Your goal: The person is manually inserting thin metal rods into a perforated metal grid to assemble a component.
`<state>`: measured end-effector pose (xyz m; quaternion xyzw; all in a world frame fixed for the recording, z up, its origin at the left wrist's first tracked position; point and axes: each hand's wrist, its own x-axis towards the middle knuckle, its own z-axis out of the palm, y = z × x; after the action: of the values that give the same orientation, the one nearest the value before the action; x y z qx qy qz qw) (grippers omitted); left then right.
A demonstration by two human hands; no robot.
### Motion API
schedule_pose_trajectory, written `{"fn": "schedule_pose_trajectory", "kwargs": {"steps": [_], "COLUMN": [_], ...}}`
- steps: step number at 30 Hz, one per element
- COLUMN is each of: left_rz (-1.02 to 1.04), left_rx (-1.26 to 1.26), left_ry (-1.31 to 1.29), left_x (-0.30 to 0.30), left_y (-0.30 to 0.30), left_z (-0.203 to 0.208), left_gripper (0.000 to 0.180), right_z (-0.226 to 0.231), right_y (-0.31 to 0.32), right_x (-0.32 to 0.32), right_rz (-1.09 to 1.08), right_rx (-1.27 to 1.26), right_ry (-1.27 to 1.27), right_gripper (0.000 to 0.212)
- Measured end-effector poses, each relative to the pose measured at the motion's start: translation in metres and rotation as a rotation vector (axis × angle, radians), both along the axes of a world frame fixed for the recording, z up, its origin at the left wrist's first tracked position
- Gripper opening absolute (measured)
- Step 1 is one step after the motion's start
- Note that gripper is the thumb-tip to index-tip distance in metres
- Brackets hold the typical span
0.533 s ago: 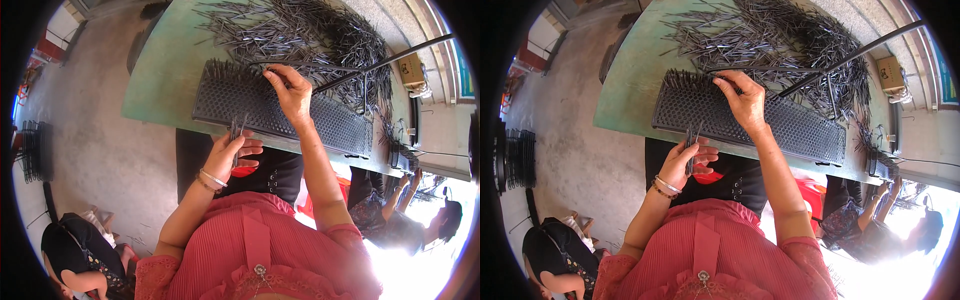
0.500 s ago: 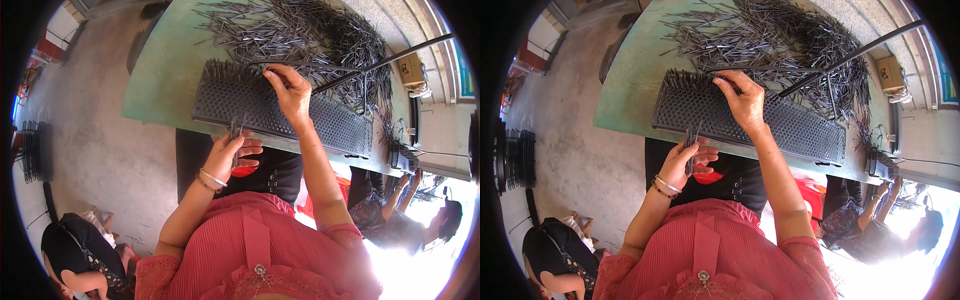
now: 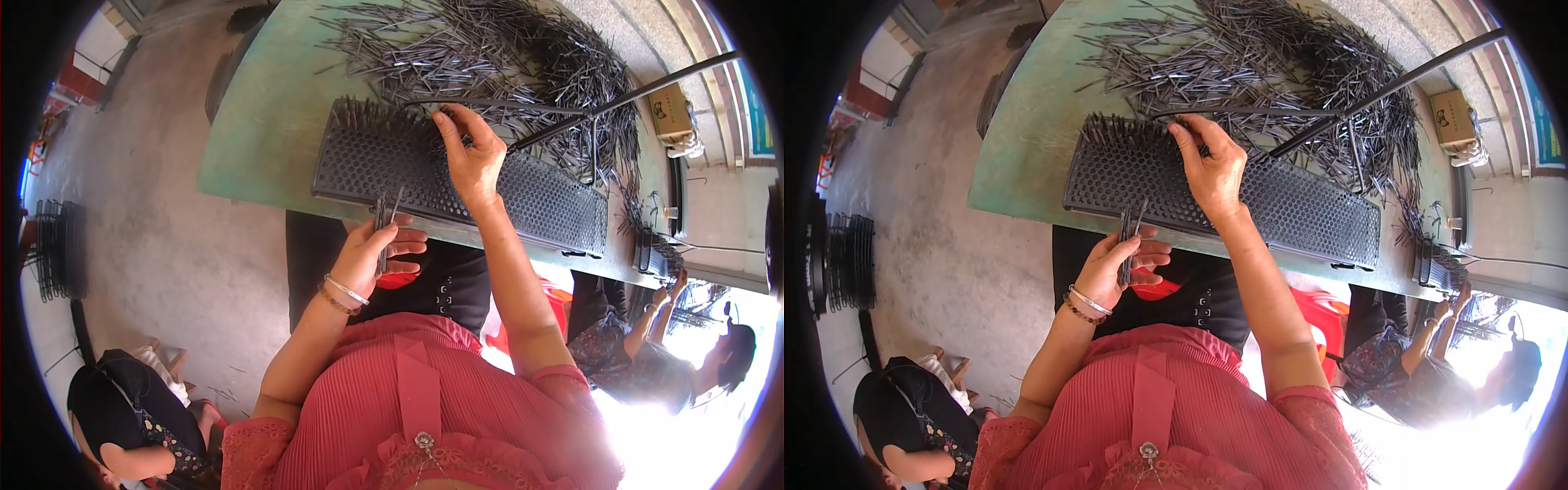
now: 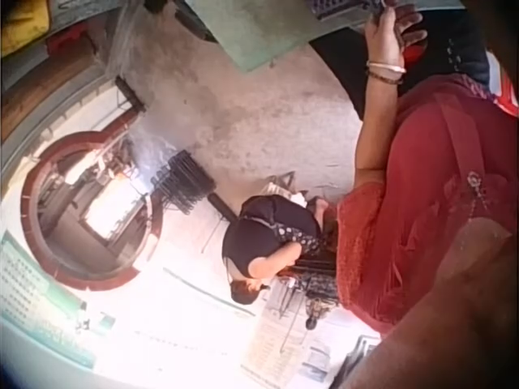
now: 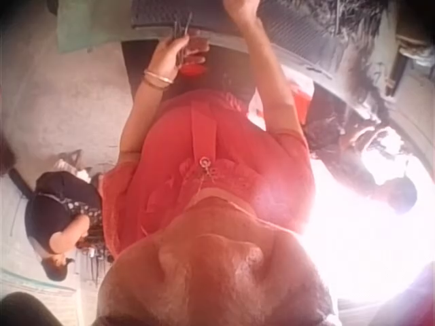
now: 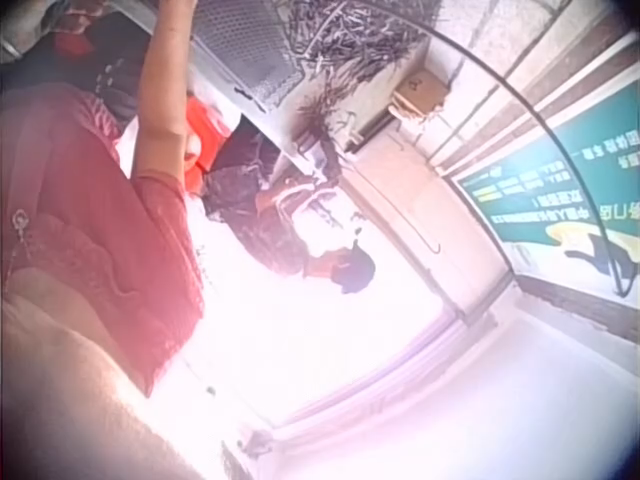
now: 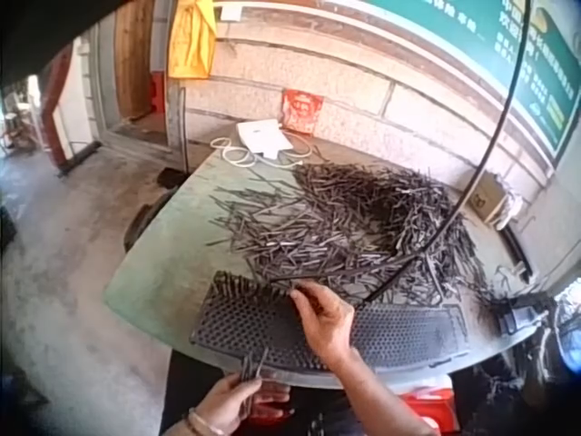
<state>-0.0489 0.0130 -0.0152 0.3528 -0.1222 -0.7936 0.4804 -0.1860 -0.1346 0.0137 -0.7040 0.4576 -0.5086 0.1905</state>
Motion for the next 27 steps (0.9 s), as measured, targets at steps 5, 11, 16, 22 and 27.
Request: {"fn": "schedule_pose_trajectory", "kwargs": {"steps": [5, 11, 16, 22, 27], "left_rz": [0.004, 0.005, 0.010, -0.009, -0.011], "left_rx": [-0.010, 0.000, -0.006, -0.030, -0.036], "left_ry": [0.006, 0.002, 0.008, 0.021, 0.013], "left_x": [0.0008, 0.0006, 0.0007, 0.0002, -0.0016], "left_y": [0.0005, 0.0007, 0.0008, -0.0019, -0.0010], "left_z": [-0.0016, -0.0015, -0.0043, 0.0024, 0.0017], "left_gripper": [0.035, 0.035, 0.035, 0.034, 0.034], "right_z": [0.0028, -0.0018, -0.0047, -0.0033, -0.0047], "right_y": [0.0030, 0.0027, -0.0007, -0.0001, -0.0044], "right_x": [-0.0024, -0.0036, -0.0004, -0.0038, -0.0064], "right_rz": [0.013, -0.024, 0.074, 0.129, 0.140], "right_rx": [-0.009, 0.066, -0.157, -0.196, -0.304], "right_ry": [0.017, -0.008, 0.199, 0.347, 0.400], "right_gripper": [0.018, 0.019, 0.020, 0.019, 0.016]}}
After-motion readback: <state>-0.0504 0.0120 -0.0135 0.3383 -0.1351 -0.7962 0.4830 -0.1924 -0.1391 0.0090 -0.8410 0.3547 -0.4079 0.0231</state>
